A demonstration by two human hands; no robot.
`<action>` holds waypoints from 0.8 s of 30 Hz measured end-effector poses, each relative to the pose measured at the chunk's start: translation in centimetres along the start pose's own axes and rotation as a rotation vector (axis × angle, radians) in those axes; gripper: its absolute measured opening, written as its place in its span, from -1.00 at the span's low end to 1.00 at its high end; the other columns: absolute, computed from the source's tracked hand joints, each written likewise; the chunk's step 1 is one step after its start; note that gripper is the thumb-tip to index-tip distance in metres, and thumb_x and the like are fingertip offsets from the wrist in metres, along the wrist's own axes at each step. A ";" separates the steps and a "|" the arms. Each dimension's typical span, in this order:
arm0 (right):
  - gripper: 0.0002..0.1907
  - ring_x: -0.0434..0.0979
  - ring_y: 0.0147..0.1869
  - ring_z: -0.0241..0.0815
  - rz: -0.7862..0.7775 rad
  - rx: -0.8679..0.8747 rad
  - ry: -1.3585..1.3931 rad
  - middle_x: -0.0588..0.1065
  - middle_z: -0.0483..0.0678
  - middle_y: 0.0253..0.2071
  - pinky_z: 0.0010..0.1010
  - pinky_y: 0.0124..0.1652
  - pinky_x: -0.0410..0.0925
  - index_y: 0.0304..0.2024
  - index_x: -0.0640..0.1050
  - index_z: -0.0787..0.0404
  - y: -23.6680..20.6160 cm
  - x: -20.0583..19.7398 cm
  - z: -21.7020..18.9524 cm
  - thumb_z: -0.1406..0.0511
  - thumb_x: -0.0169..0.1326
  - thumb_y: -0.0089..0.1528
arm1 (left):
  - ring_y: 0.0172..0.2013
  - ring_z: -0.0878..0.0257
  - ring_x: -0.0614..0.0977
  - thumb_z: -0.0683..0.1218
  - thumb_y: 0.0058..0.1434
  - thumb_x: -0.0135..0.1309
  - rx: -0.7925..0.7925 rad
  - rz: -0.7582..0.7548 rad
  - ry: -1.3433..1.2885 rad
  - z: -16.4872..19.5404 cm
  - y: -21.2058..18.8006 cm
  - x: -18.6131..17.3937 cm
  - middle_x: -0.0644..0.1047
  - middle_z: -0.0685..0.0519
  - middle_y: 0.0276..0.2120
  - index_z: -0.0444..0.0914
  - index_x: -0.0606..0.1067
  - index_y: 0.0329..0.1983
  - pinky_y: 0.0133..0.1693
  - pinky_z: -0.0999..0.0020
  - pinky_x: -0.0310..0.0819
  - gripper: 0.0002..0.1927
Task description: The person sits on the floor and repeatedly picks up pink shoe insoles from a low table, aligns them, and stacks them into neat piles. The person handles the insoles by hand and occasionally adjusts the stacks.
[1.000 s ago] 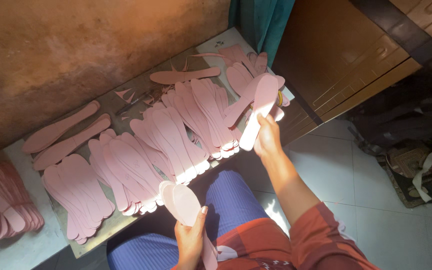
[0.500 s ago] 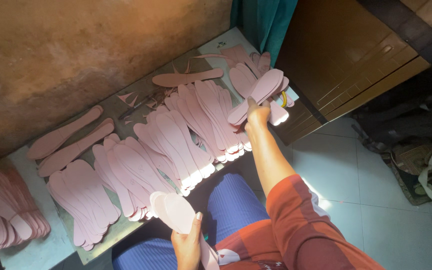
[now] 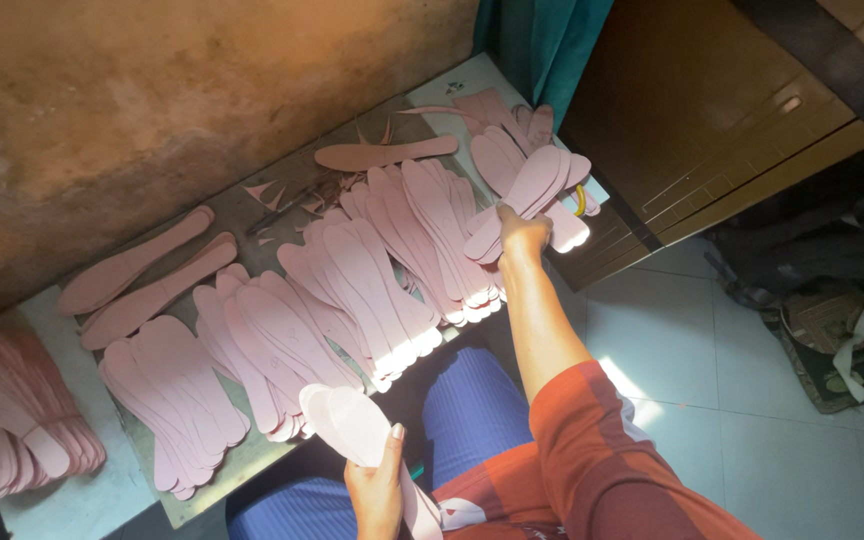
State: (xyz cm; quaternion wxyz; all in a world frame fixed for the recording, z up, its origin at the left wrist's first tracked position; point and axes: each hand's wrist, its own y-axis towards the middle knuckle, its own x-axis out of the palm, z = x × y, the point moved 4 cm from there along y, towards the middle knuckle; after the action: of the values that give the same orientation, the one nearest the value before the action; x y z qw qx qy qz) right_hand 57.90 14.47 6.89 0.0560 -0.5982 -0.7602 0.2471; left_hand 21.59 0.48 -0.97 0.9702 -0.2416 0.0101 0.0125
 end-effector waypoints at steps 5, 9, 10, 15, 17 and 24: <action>-0.37 0.60 0.11 0.08 -0.110 -0.033 0.153 0.50 0.25 0.15 -0.19 0.01 0.49 0.18 0.41 0.49 0.3 0.8 0.0 0.40 0.29 0.09 | -0.39 0.36 0.53 -0.08 0.19 0.27 0.025 0.004 -0.023 0.5 0.0 -0.7 0.58 0.06 -0.41 -0.37 0.57 -0.28 -0.32 0.43 0.42 -0.77; -0.47 0.61 0.07 -0.06 -0.427 -0.323 0.453 0.52 0.12 0.08 -0.25 0.01 0.51 0.21 0.36 0.33 -1.1 0.2 -1.0 0.50 0.16 0.19 | -0.47 0.33 0.55 -0.11 0.21 0.19 -0.055 -0.015 -0.185 1.3 0.2 -1.3 0.56 0.04 -0.44 -0.36 0.54 -0.10 -0.41 0.41 0.46 -0.73; -0.53 0.61 -0.03 -0.09 -0.538 -0.255 0.432 0.51 0.07 0.00 -0.20 -0.09 0.53 0.17 0.36 0.29 -2.0 0.0 -0.6 0.49 0.11 0.20 | -0.50 0.35 0.51 -0.11 0.20 0.15 -0.061 -0.024 -0.242 1.7 0.2 -1.6 0.54 0.07 -0.44 -0.31 0.52 0.00 -0.44 0.42 0.46 -0.69; -0.63 0.53 -0.46 -0.15 -1.119 0.049 0.317 0.45 0.03 -0.29 -0.35 -0.52 0.44 0.07 0.35 0.26 -11.6 -3.7 2.9 0.38 -0.02 0.21 | -0.54 0.42 0.38 -0.07 0.35 0.06 0.073 0.019 -0.311 4.1 1.0 -4.4 0.43 0.10 -0.46 -0.38 0.50 0.16 -0.52 0.47 0.29 -0.62; -0.52 0.47 -0.47 -0.25 -1.312 0.122 0.244 0.43 -0.02 -0.29 -0.49 -0.49 0.39 0.17 0.34 0.26 -16.9 -4.7 4.9 0.39 0.04 0.18 | -0.53 0.43 0.36 -0.08 0.34 0.07 0.070 0.035 -0.372 4.8 1.6 -5.2 0.46 0.11 -0.42 -0.37 0.46 0.17 -0.53 0.48 0.24 -0.61; -0.36 0.33 -0.50 -0.41 -1.694 0.297 -0.303 0.32 -0.17 -0.46 -0.61 -0.49 0.26 0.21 0.36 0.25 -30.4 -8.8 12.1 0.44 0.10 0.04 | -0.43 0.43 0.41 0.16 0.15 0.31 0.200 -0.226 -0.618 6.6 -0.7 -8.8 0.47 0.06 -0.12 -0.38 0.25 0.38 -0.44 0.51 0.34 -0.13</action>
State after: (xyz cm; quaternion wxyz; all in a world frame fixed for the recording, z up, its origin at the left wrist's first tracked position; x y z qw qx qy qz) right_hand 28.88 -2.49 11.66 0.1967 0.2210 -0.9083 0.2956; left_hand 12.93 2.85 5.42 0.9416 -0.1296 -0.3098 -0.0234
